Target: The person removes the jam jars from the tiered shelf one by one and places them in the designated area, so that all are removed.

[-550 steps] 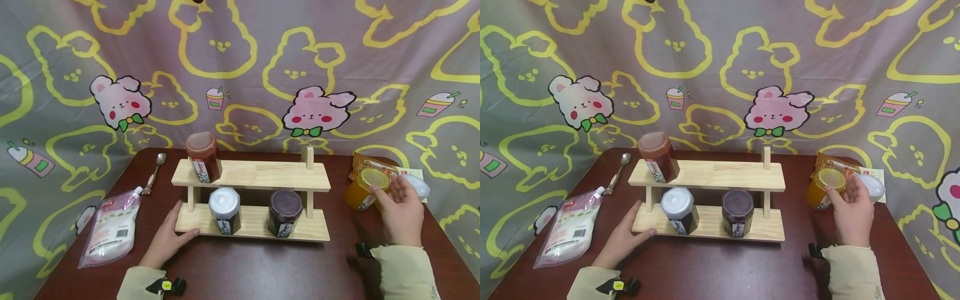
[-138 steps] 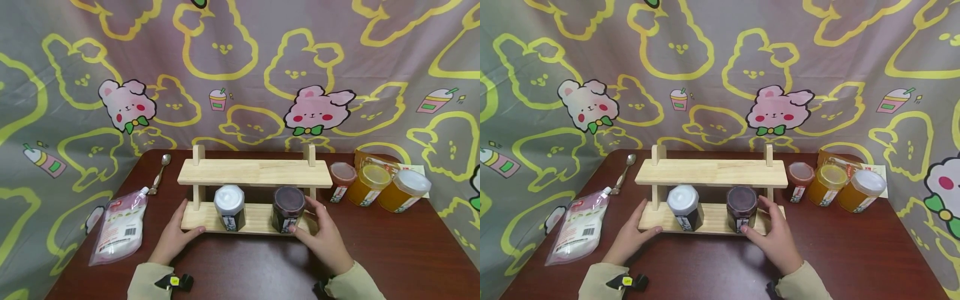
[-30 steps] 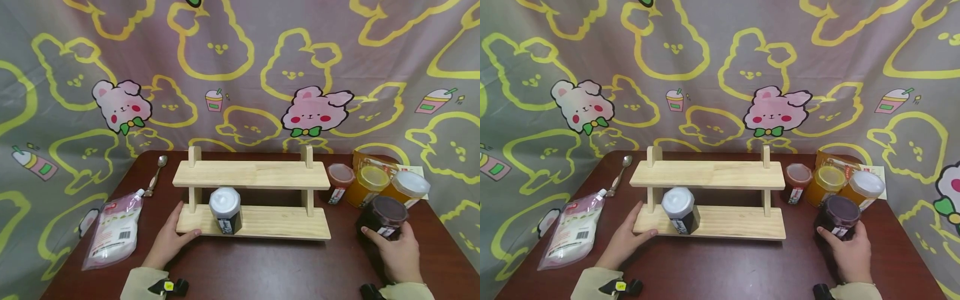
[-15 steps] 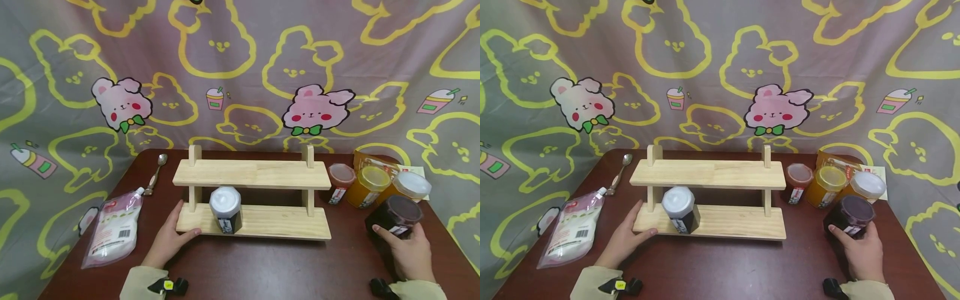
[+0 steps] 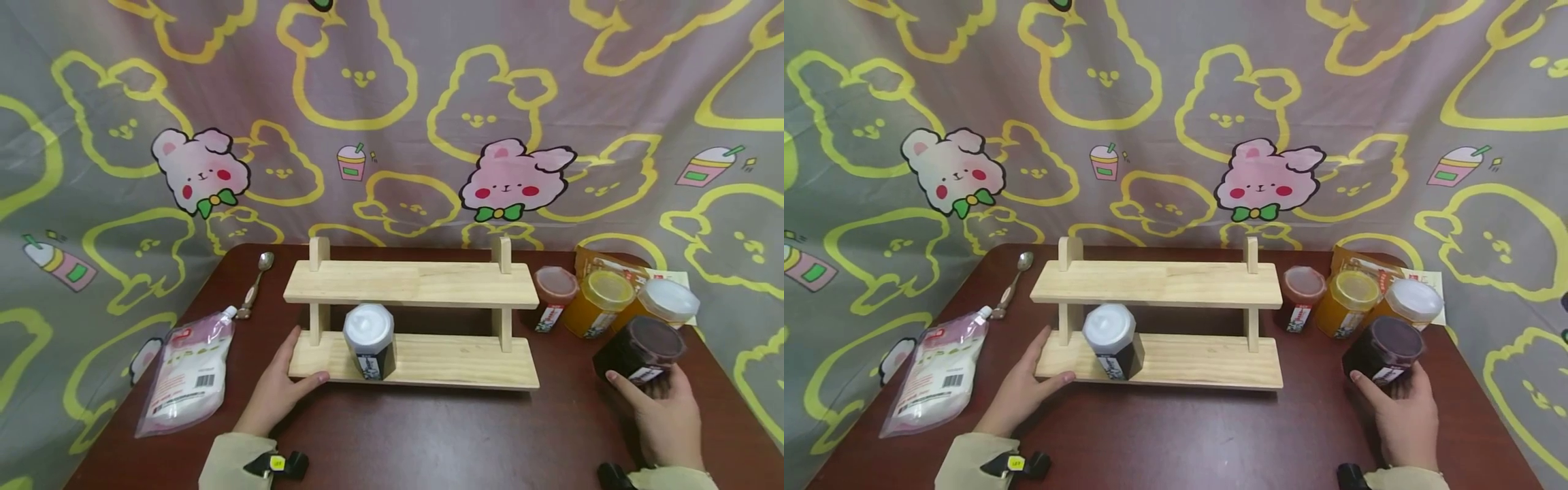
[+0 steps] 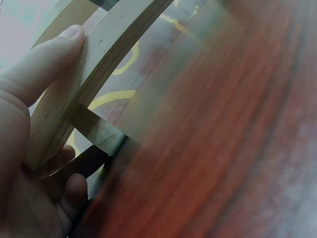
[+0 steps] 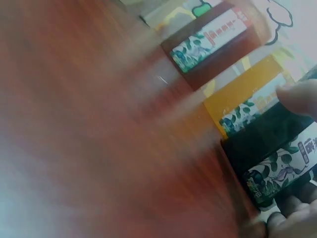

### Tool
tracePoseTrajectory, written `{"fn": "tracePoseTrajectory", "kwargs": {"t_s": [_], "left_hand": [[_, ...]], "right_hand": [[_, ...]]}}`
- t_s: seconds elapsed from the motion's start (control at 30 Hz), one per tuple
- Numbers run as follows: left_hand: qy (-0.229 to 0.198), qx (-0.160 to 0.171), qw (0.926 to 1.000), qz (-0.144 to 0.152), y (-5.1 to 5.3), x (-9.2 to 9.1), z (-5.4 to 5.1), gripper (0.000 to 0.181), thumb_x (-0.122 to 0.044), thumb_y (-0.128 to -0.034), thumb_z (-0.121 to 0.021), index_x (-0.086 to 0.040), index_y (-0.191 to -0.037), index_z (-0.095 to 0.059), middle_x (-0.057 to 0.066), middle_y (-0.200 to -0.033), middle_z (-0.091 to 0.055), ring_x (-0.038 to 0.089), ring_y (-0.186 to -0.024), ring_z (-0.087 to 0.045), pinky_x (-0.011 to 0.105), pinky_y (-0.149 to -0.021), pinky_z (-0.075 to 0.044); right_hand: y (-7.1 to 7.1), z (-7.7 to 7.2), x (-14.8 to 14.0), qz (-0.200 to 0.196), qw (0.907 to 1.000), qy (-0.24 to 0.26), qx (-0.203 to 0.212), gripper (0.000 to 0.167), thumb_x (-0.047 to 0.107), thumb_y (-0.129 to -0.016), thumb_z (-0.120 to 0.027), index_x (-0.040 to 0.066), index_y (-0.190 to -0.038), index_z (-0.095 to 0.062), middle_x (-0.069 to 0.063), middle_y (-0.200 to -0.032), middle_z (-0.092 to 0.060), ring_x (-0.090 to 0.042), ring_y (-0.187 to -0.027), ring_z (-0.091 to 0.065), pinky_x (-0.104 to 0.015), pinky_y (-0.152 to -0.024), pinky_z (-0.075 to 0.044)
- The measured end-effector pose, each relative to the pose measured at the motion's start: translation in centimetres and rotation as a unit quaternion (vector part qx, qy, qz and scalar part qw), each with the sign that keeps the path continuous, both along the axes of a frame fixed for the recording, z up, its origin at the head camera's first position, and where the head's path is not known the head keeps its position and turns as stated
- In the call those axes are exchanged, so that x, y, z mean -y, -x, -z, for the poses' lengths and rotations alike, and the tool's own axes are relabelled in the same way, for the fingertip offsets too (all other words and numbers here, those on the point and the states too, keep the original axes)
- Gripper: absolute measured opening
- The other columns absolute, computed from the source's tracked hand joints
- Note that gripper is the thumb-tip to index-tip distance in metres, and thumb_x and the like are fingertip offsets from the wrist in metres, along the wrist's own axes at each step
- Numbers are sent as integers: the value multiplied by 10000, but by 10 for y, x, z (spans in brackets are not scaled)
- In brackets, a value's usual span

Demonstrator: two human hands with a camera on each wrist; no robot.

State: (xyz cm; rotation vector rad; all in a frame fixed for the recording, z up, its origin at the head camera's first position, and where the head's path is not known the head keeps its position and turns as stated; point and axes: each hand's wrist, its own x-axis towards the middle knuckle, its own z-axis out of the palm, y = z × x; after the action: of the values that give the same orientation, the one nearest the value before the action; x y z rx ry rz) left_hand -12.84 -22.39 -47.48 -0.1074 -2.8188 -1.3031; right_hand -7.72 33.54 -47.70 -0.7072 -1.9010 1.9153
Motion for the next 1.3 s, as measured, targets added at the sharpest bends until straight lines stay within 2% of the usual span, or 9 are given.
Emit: {"fn": "tracePoseTrajectory", "kwargs": {"t_s": [0.2, 0.37, 0.53, 0.63, 0.73, 0.87, 1.07, 1.2, 1.3], "left_hand": [[-21, 78, 10000, -31, 0, 0, 0, 1086, -414, -811, -840, -29, -1594, -194, 240, -1618, -244, 423, -1470, -256, 606, -1160, -243], [-24, 49, 10000, -6, 0, 0, 0, 1083, -413, -814, -838, -22, -1592, -195, 244, -1617, -241, 425, -1470, -252, 605, -1161, -239], [-3, 78, 10000, -1, 0, 0, 0, 1086, -419, -814, -836, -21, -1593, -192, 242, -1618, -239, 423, -1472, -248, 601, -1164, -237], [17, 136, 9999, -20, 0, 0, 0, 1092, -430, -814, -834, -28, -1596, -185, 236, -1622, -234, 418, -1476, -242, 597, -1167, -235], [5, 154, 9999, -29, 1, 0, 0, 1095, -434, -814, -833, -31, -1597, -182, 235, -1624, -231, 415, -1478, -240, 594, -1169, -233], [-42, 90, 10000, -5, 0, 0, 0, 1092, -423, -813, -837, -21, -1594, -187, 240, -1621, -235, 416, -1476, -244, 593, -1169, -233], [-25, 59, 10000, 10, 0, 0, 0, 1097, -427, -810, -838, -17, -1592, -188, 239, -1620, -238, 417, -1474, -249, 598, -1164, -241], [17, 13, 10000, 23, 1, 0, 1, 1098, -427, -810, -838, -11, -1590, -188, 242, -1618, -241, 422, -1470, -255, 601, -1160, -248], [3, -17, 10000, 28, 1, 0, 2, 1094, -420, -812, -839, -6, -1589, -190, 244, -1617, -242, 425, -1468, -257, 602, -1159, -248]], "right_hand": [[-10, -3, 10, 585, 9979, 229, 178, 951, 9, -860, -776, 161, -1610, -212, -75, -1643, -230, -122, -1492, -233, -189, -1162, -222], [-20, -1, 19, 1191, 9899, 765, -23, 827, -35, -833, -783, 112, -1543, -383, -99, -1576, -379, -130, -1417, -399, -101, -942, -444], [-30, 2, 26, 1695, 9777, 1164, -432, 578, -60, -771, -828, 94, -1293, -635, 49, -1160, -723, -9, -1061, -657, -95, -678, -528], [-34, 2, 31, 1833, 9734, 1217, -644, 460, -62, -757, -838, 102, -1165, -701, 115, -909, -742, -6, -869, -688, -110, -639, -537], [-36, 0, 37, 1924, 9687, 1224, -978, 404, -95, -759, -820, 60, -1119, -725, 78, -874, -751, -25, -835, -694, -112, -649, -539], [-37, -2, 47, 1756, 9712, 1129, -1150, 364, -118, -777, -792, 8, -1110, -717, 45, -885, -755, -44, -808, -704, -123, -667, -546], [-35, -7, 70, 958, 9930, 498, -484, 413, -83, -835, -758, -5, -1225, -646, 98, -940, -734, -19, -789, -700, -119, -680, -543], [-35, -11, 86, 577, 9981, -80, -213, 449, -63, -844, -761, 7, -1264, -620, 130, -979, -709, 0, -828, -679, -85, -712, -517], [-35, -14, 95, 275, 9986, -289, -333, 465, -83, -839, -756, -8, -1273, -606, 113, -1019, -706, -27, -873, -683, -84, -757, -510]]}}
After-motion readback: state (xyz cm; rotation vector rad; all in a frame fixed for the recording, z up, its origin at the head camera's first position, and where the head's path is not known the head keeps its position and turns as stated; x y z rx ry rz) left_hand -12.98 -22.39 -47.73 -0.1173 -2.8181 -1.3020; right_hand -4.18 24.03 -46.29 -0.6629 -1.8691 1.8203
